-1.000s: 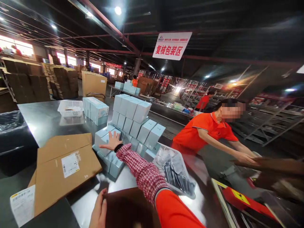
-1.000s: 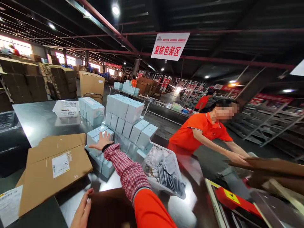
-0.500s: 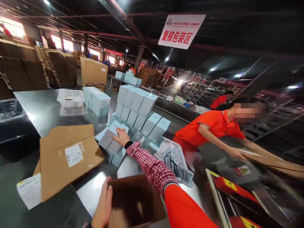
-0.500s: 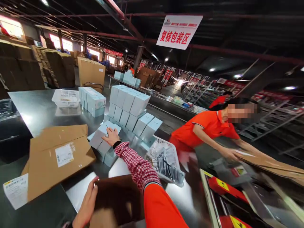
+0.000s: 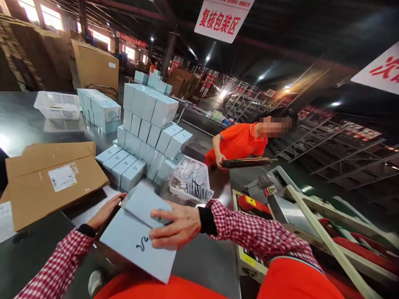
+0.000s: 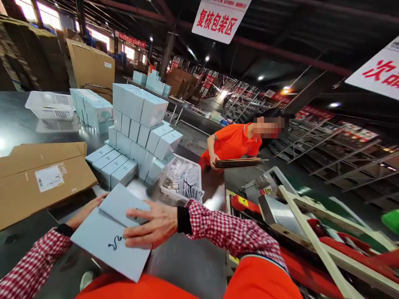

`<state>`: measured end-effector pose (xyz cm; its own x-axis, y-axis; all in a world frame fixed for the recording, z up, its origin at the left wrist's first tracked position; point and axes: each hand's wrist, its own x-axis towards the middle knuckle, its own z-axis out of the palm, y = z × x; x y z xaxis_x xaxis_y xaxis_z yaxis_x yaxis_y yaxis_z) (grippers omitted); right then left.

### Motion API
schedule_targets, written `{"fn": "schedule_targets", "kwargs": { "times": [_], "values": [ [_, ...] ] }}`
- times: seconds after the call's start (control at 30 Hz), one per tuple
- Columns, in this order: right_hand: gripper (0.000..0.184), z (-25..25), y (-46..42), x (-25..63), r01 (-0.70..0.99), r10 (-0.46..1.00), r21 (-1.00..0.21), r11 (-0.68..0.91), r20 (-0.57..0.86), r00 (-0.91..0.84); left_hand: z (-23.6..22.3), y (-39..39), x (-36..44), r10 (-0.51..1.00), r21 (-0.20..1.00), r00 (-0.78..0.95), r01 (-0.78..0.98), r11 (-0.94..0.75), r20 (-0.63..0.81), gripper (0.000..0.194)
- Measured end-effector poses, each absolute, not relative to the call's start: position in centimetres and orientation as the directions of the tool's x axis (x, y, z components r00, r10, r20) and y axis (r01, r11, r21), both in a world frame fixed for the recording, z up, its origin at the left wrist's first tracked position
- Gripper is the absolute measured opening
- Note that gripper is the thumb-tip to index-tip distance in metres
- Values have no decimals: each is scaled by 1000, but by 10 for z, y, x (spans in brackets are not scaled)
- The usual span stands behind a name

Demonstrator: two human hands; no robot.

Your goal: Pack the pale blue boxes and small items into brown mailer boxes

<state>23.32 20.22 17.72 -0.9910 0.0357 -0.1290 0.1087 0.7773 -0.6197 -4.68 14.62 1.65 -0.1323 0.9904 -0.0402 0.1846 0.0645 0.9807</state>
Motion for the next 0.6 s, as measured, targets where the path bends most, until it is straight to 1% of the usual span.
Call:
{"fn": "schedule_targets", "kwargs": {
  "times": [0.07, 0.17, 0.23, 0.3, 0.37, 0.43, 0.53, 0.57, 0.6],
  "values": [
    [35, 154, 199, 228, -35, -96, -643, 765, -59, -994, 20, 142, -38, 993, 984, -98, 157, 87, -72, 57],
    [39, 109, 202, 222, -215, -228, -602, 769, 56, -972, 21, 136, -30, 990, 982, -90, 144, 121, -109, 58],
    [42, 82, 204, 224, -243, -245, -591, 769, 79, -966, 18, 134, -29, 989, 982, -98, 144, 125, -112, 57],
    [45, 61, 203, 231, -219, -228, -599, 770, 62, -972, 14, 132, -31, 989, 981, -105, 148, 123, -108, 55],
    [45, 48, 201, 238, -165, -206, -598, 784, 1, -979, 10, 131, -32, 989, 980, -104, 154, 123, -108, 54],
    [41, 40, 196, 236, -87, -183, -570, 817, -113, -977, 8, 131, -31, 988, 978, -96, 160, 132, -117, 54],
    [28, 35, 186, 209, 67, -132, -475, 877, -374, -918, 10, 130, -28, 988, 976, -81, 168, 140, -128, 56],
    [25, 34, 183, 194, 101, -115, -442, 891, -436, -893, 11, 129, -28, 989, 975, -75, 170, 141, -130, 57],
    [25, 33, 179, 178, 119, -93, -411, 904, -459, -884, 12, 128, -28, 989, 976, -67, 169, 140, -130, 57]
  ]
}}
